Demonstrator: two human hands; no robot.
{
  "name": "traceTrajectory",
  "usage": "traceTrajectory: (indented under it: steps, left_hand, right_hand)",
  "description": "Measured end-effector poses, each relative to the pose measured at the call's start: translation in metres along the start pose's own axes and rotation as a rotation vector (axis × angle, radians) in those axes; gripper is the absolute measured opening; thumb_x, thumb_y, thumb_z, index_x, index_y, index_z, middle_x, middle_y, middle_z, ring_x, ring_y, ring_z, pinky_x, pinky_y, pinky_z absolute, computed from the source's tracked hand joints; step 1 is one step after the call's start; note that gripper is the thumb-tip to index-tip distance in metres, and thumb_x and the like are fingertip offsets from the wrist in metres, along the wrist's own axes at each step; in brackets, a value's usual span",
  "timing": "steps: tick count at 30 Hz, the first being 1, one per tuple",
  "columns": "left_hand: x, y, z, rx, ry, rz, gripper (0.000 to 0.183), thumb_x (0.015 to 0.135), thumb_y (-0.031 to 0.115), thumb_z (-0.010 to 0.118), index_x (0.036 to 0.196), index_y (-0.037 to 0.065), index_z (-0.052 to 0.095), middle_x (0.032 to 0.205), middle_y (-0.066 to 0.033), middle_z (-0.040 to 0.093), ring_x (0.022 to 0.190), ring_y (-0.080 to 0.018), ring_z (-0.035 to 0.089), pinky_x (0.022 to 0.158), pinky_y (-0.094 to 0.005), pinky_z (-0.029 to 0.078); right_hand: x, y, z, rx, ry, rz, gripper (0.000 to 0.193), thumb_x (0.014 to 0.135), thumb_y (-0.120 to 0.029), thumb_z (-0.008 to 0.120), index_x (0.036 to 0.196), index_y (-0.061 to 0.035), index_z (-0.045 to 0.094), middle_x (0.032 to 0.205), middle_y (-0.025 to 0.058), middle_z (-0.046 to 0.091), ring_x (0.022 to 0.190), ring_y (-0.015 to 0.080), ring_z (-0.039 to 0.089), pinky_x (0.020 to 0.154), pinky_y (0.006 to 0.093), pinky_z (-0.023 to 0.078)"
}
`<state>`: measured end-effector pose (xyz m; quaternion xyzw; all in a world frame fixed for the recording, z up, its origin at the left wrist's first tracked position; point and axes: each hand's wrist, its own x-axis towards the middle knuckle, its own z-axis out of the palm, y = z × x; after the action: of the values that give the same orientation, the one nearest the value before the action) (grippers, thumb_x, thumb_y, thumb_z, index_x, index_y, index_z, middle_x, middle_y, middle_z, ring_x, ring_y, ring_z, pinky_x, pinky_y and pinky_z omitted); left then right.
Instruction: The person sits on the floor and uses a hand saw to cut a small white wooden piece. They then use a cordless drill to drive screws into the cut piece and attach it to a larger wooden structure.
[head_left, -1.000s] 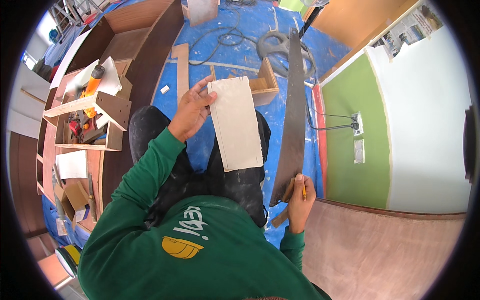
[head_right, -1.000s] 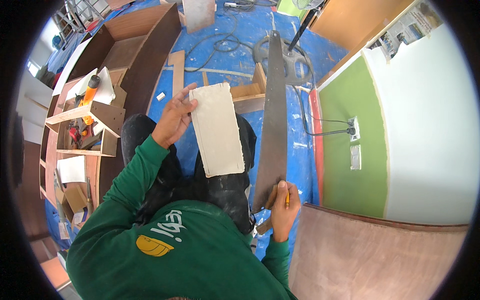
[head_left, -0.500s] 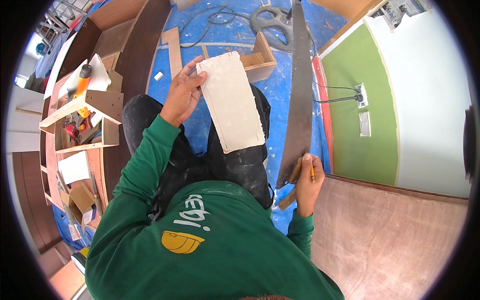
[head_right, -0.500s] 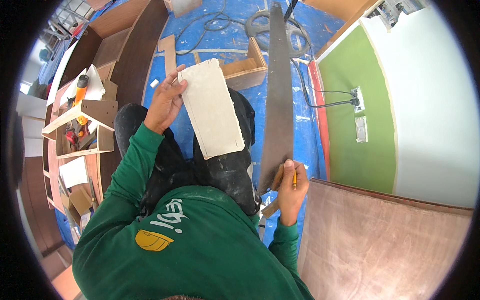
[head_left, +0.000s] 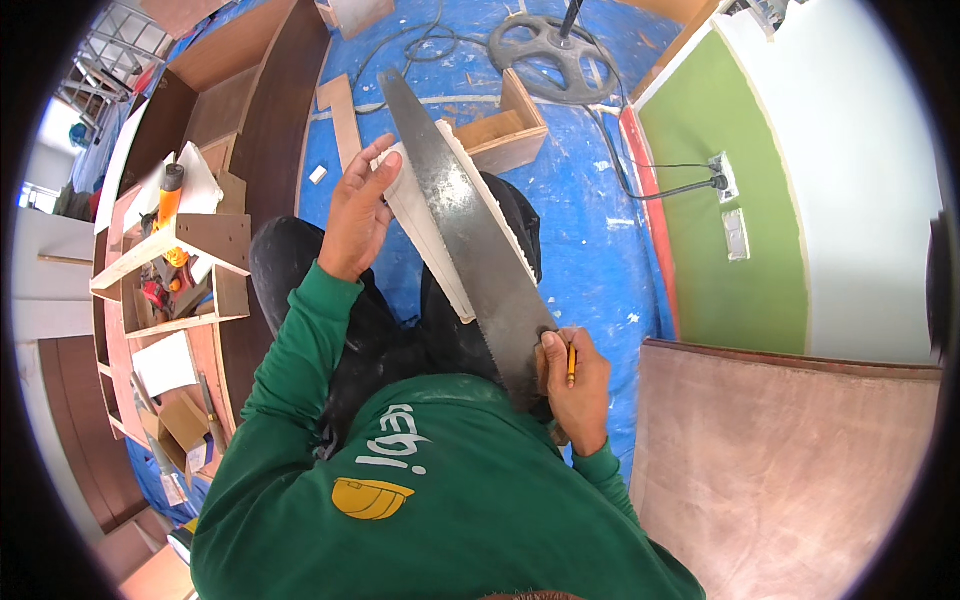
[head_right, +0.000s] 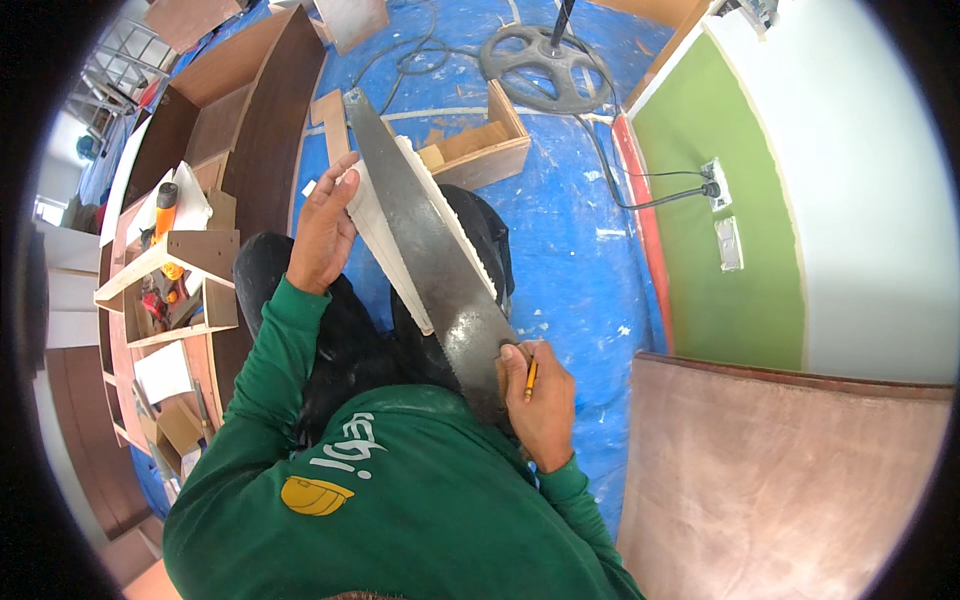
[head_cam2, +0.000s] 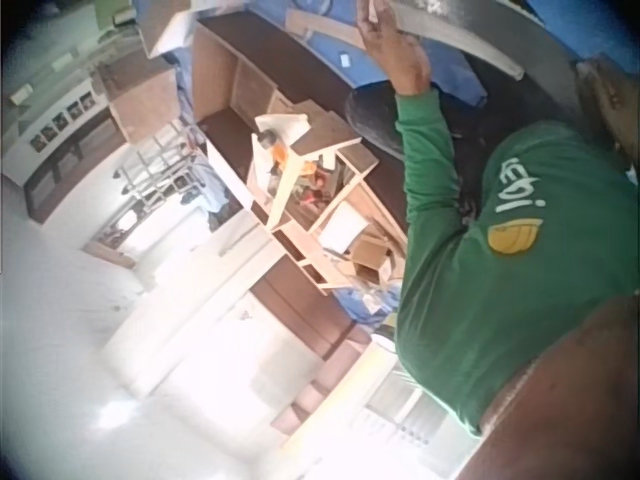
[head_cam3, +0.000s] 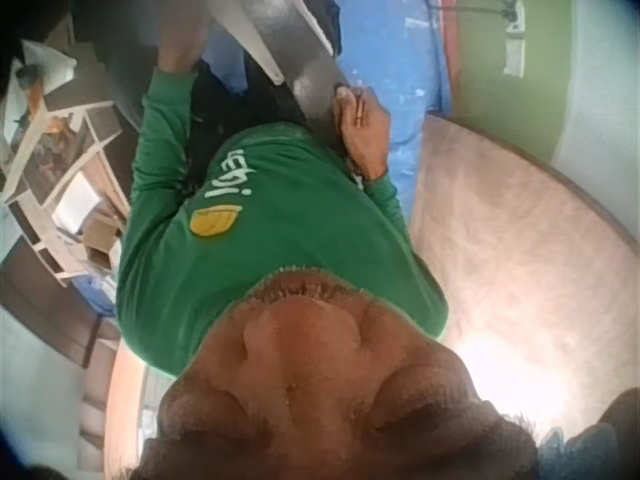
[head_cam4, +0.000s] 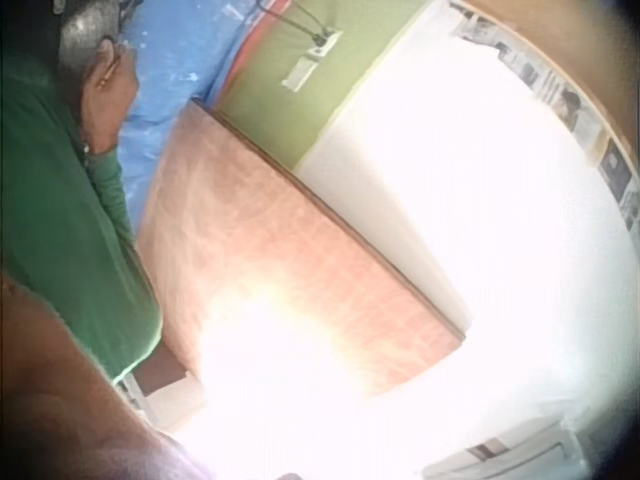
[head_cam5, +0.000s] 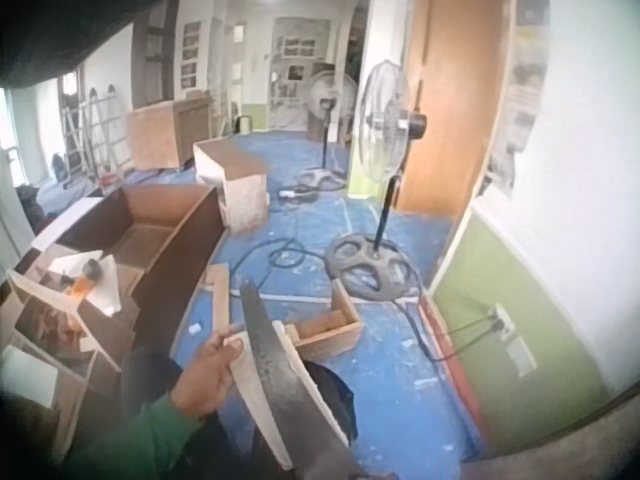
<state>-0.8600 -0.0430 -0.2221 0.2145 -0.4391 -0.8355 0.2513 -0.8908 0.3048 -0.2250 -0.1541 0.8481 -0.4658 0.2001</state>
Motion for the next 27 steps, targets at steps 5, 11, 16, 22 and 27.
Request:
traceTrajectory:
  steps: [5,11,16,22,27]
  left_hand:
    - [0.006,-0.01,-0.006,0.078,0.025,0.028,0.058,0.103,0.012,0.077,0.151,-0.002,0.048,0.136,-0.0112,0.064,0.123,-0.0192,0.065,0.109,-0.0373,0.054]
    - [0.007,-0.011,-0.002,0.062,0.023,0.041,0.058,0.101,0.011,0.079,0.149,-0.002,0.049,0.136,-0.0106,0.063,0.124,-0.0195,0.064,0.11,-0.0375,0.053]
    - [0.009,-0.013,-0.007,0.082,0.028,0.042,0.058,0.101,0.012,0.08,0.148,-0.002,0.05,0.137,-0.0098,0.063,0.125,-0.0191,0.064,0.11,-0.0374,0.053]
    - [0.009,-0.012,-0.002,0.091,0.032,0.045,0.058,0.1,0.012,0.081,0.147,-0.002,0.051,0.136,-0.0096,0.063,0.123,-0.0187,0.065,0.109,-0.0371,0.054]
    - [0.009,-0.013,-0.003,0.087,0.036,0.049,0.058,0.1,0.012,0.081,0.147,-0.002,0.051,0.136,-0.0096,0.064,0.122,-0.0186,0.065,0.108,-0.0374,0.055]
  right_hand:
    - [0.003,-0.006,-0.007,-0.109,0.0,-0.057,0.027,0.107,-0.026,0.068,0.104,0.0002,0.066,0.088,0.0242,0.071,0.078,0.0442,0.07,0.07,0.048,0.054]
    - [0.005,-0.004,-0.007,-0.133,-0.002,-0.072,0.028,0.107,-0.027,0.068,0.104,0.0006,0.066,0.09,0.0246,0.072,0.081,0.0456,0.07,0.071,0.0488,0.054]
    - [0.005,-0.005,-0.007,-0.176,0.016,-0.116,0.029,0.107,-0.028,0.068,0.106,0.0006,0.065,0.092,0.0242,0.072,0.083,0.0456,0.071,0.072,0.0489,0.054]
    - [0.006,-0.004,-0.008,-0.151,0.006,-0.092,0.029,0.107,-0.028,0.068,0.106,0.0006,0.065,0.092,0.024,0.072,0.082,0.0451,0.071,0.072,0.049,0.055]
    - [0.008,-0.005,-0.009,-0.155,0.005,-0.105,0.028,0.107,-0.028,0.068,0.106,0.0004,0.066,0.091,0.0234,0.072,0.081,0.0442,0.071,0.072,0.0482,0.055]
